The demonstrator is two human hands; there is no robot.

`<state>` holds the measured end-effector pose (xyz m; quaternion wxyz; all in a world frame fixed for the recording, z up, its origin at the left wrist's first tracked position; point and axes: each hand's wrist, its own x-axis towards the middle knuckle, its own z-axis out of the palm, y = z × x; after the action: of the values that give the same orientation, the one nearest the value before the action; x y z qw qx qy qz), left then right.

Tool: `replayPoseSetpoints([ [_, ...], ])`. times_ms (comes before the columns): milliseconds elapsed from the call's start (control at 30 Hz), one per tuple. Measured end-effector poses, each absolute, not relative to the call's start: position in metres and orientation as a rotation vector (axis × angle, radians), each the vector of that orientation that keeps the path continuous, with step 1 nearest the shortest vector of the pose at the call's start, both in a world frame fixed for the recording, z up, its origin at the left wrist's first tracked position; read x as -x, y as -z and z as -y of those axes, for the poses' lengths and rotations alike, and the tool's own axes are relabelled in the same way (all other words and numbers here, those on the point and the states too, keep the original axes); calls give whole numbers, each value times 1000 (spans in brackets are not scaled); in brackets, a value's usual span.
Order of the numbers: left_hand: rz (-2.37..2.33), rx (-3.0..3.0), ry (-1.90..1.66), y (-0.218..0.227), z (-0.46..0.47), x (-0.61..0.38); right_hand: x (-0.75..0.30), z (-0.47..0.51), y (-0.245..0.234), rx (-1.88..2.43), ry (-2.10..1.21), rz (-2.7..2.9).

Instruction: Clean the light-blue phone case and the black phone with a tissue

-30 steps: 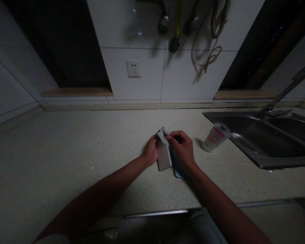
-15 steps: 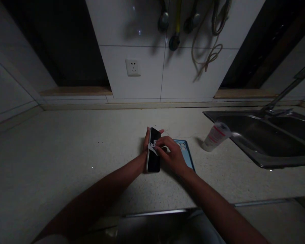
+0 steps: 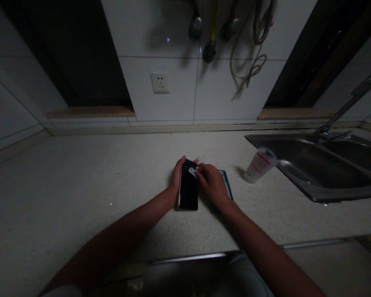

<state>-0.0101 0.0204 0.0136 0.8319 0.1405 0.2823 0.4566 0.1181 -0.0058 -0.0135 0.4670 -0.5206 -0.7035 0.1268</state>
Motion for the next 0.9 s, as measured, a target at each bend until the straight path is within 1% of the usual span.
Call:
replayPoseSetpoints([
  [200, -558, -264, -983, -13, -21, 11, -118, 9, 9, 1259, -278, 1772],
  [900, -480, -109, -1043, -8, -26, 15, -130, 36, 7, 995, -403, 1900],
])
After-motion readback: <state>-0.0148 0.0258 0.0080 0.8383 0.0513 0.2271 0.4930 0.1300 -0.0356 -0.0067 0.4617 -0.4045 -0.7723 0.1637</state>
